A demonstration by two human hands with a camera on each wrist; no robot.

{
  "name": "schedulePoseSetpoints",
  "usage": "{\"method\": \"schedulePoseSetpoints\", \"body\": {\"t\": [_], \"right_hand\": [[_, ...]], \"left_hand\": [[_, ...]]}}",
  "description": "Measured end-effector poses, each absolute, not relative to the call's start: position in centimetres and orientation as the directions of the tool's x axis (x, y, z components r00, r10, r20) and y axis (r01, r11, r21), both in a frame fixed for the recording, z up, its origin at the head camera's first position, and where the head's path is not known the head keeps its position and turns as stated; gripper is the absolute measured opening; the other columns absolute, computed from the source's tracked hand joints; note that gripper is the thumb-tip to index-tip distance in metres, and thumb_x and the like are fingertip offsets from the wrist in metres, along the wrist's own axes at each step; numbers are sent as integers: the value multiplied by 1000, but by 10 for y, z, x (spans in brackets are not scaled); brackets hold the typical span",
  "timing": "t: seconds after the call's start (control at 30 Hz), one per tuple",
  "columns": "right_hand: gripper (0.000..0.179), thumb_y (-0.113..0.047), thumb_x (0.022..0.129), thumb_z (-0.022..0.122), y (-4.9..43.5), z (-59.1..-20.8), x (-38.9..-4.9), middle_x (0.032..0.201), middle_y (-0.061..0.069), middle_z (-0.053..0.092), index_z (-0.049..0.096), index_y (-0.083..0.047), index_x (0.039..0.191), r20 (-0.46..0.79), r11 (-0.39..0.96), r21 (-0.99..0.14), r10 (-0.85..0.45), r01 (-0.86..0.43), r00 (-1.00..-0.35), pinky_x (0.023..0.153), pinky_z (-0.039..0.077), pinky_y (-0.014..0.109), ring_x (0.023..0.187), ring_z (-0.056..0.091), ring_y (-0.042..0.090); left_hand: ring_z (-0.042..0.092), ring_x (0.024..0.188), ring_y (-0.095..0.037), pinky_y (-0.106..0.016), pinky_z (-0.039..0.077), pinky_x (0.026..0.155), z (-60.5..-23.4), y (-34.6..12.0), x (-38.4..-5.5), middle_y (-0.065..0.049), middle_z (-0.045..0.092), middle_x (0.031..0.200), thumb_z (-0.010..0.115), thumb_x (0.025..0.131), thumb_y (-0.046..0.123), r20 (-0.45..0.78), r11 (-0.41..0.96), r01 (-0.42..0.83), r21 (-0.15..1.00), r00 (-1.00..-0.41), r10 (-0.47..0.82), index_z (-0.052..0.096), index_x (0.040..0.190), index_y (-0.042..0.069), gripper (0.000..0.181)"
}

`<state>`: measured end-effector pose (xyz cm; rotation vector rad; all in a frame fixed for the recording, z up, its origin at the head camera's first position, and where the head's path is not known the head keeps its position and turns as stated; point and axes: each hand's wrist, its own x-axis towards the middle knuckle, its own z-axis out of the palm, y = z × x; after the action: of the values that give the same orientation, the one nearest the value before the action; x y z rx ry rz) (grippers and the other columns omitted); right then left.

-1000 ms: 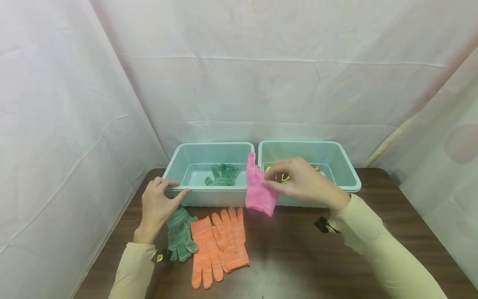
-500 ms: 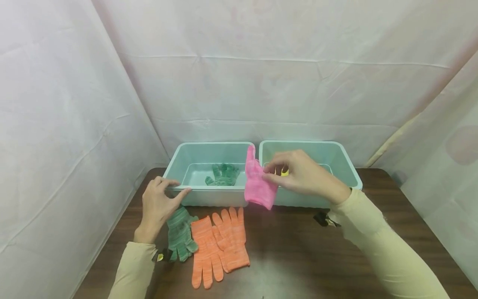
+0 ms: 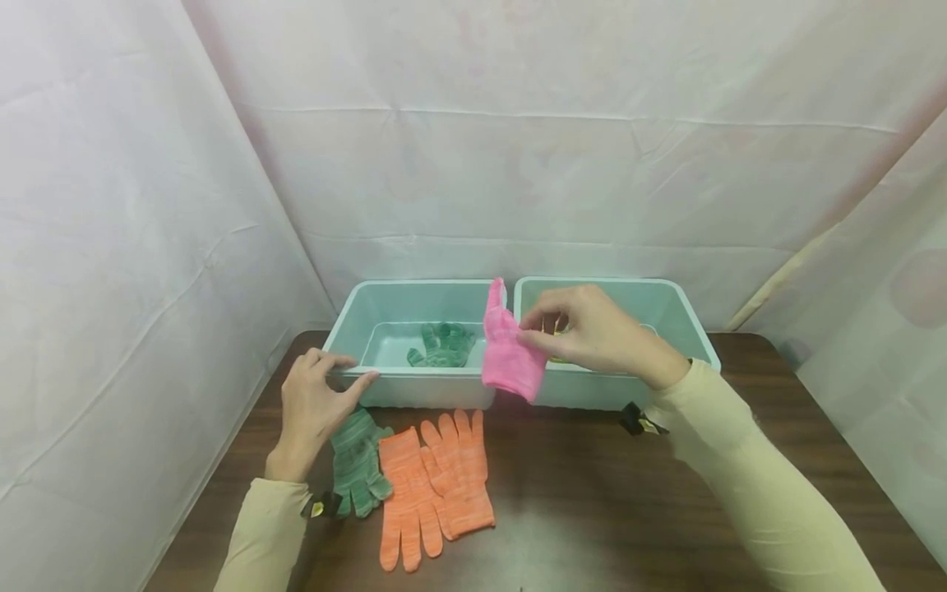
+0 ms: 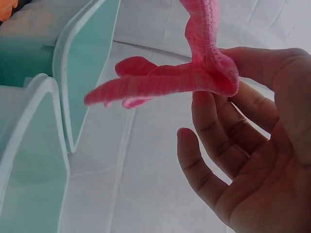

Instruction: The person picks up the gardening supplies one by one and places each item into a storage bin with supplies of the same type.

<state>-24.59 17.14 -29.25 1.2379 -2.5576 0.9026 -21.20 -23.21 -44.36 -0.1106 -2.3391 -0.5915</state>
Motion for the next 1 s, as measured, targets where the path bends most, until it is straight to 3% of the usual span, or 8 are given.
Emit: {"method": "schedulePoseSetpoints", "body": {"t": [0.23, 0.77, 1.0], "right_hand": [[5, -27, 88, 76, 167, -285, -250, 79, -18, 68, 76, -31, 92, 358, 478, -488, -653, -730, -667, 57, 50, 24, 68, 61, 5], [6, -28, 89, 76, 149, -272, -253, 81, -21, 68, 76, -31, 93, 406, 460, -416, -677, -784, -613, 67, 52, 24, 72, 62, 0], [6, -29, 90, 75, 141, -271, -257, 84, -21, 68, 76, -31, 95, 396, 478, -421, -668, -771, -630, 66, 52, 25, 74, 61, 1]], "left_hand": [[57, 88, -27, -45, 49, 76, -443, -232, -211, -7, 60, 89, 85, 73, 50, 662, 889, 241, 388, -744, -88, 75, 94, 14, 43], [56, 86, -26, -44, 48, 75, -443, -229, -212, -7, 59, 88, 84, 74, 51, 656, 886, 237, 398, -749, -95, 75, 95, 15, 43], [55, 85, -27, -44, 48, 76, -442, -230, -212, -8, 60, 88, 85, 74, 49, 667, 883, 251, 396, -740, -88, 75, 95, 15, 41]]}}
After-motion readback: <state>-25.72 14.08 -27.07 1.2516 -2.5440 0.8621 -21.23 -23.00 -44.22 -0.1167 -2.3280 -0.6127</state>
